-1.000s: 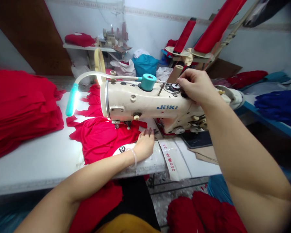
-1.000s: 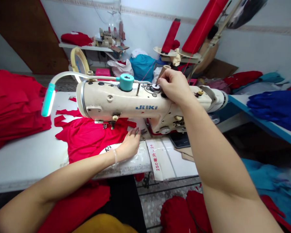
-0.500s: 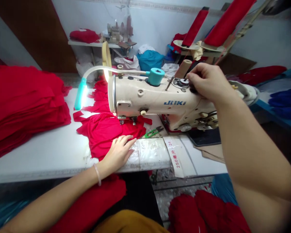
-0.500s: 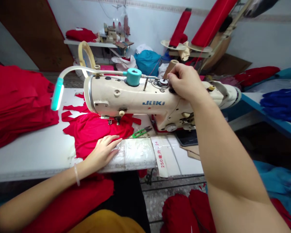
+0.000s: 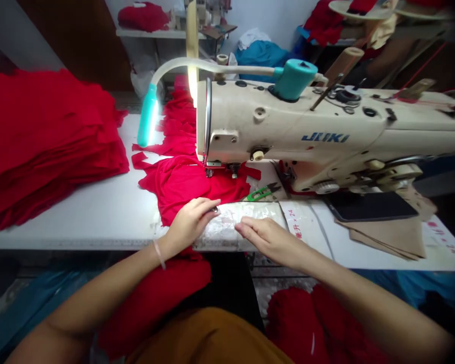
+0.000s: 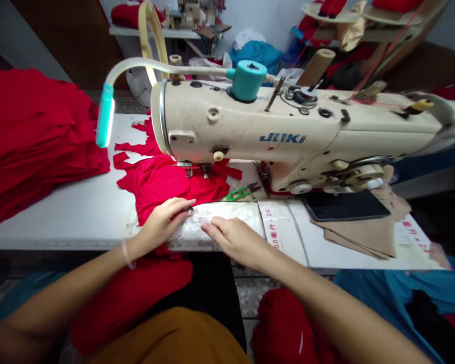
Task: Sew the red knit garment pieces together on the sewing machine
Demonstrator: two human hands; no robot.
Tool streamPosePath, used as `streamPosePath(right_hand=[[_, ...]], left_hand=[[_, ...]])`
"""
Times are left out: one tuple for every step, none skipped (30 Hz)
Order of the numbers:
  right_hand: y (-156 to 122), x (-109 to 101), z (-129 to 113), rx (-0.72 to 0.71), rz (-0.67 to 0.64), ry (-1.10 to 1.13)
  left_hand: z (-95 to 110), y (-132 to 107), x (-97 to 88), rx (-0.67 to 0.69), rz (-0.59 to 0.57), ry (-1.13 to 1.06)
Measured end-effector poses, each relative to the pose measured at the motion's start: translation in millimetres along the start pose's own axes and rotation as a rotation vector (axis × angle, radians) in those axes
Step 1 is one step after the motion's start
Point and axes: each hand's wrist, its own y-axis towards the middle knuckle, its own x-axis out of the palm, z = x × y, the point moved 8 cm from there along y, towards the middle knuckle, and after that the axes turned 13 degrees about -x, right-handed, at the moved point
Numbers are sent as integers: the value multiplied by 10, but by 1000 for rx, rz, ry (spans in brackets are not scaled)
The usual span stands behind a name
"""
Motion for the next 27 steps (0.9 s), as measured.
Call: streamPosePath(right_hand=[[-5,185,103,60,-51,93],[-21,332,216,148,-98,225],[-47,450,313,245,-138,390],[-77,546,372,333,-169,572],[-99,617,390,398,-189,742],[-103,664,375,425,-197,870],[-85,687,340,408,-193,929],[-53,697,298,364,-176,929],[-13,704,252,304,-156,873],[30,710,200,234,-137,768],[75,710,141,155,-112,630],[120,705,72,70,-82,483],[160,699,-4,-14,-48,344],[192,698,-76,-91,-18,228],[216,701,-137,-155,9,139],[235,707,-183,-207,30,73],[247,716,-213,-243,43,20],[256,728,-226,-263,49,-25],[262,741,-228,-271,51,-64],[264,755,-228,-276,49,-93],[265,768,-229,-282,46,-113],[263,781,-232,-286,42,-127],[262,789,-237,-289,38,-136],[260,792,-246,-293,35,-140],[259,785,-259,-296,37,-138],[261,769,-274,-298,41,-130],[264,748,-290,-297,46,-114]], left_hand=[[-69,-16,-44,-119,-15,-201],[-148,-46,-48,-242,-51,-397],[-222,-90,-21,-359,-100,-570],[-284,-143,16,-458,-144,-713],[-328,-197,53,-530,-182,-824],[-358,-245,81,-573,-210,-903],[-382,-285,93,-594,-223,-950],[-403,-318,90,-599,-220,-964],[-422,-345,75,-593,-205,-950],[-434,-367,53,-580,-187,-917],[-438,-387,28,-561,-172,-873],[-435,-407,7,-540,-164,-826],[-424,-427,-8,-516,-164,-781],[-407,-448,-20,-489,-169,-740],[-389,-470,-35,-458,-170,-700],[-374,-494,-50,-427,-164,-660],[-361,-519,-64,-397,-156,-623],[-353,-545,-75,-369,-148,-593],[-351,-571,-81,-348,-140,-571],[-357,-595,-82,-336,-136,-558],[-368,-617,-80,-331,-134,-550],[-383,-635,-73,-334,-136,-547],[-403,-650,-64,-346,-140,-550],[-428,-663,-50,-370,-151,-559],[-452,-675,-33,-398,-168,-573],[-471,-686,-14,-423,-188,-593],[-481,-695,1,-441,-209,-614]])
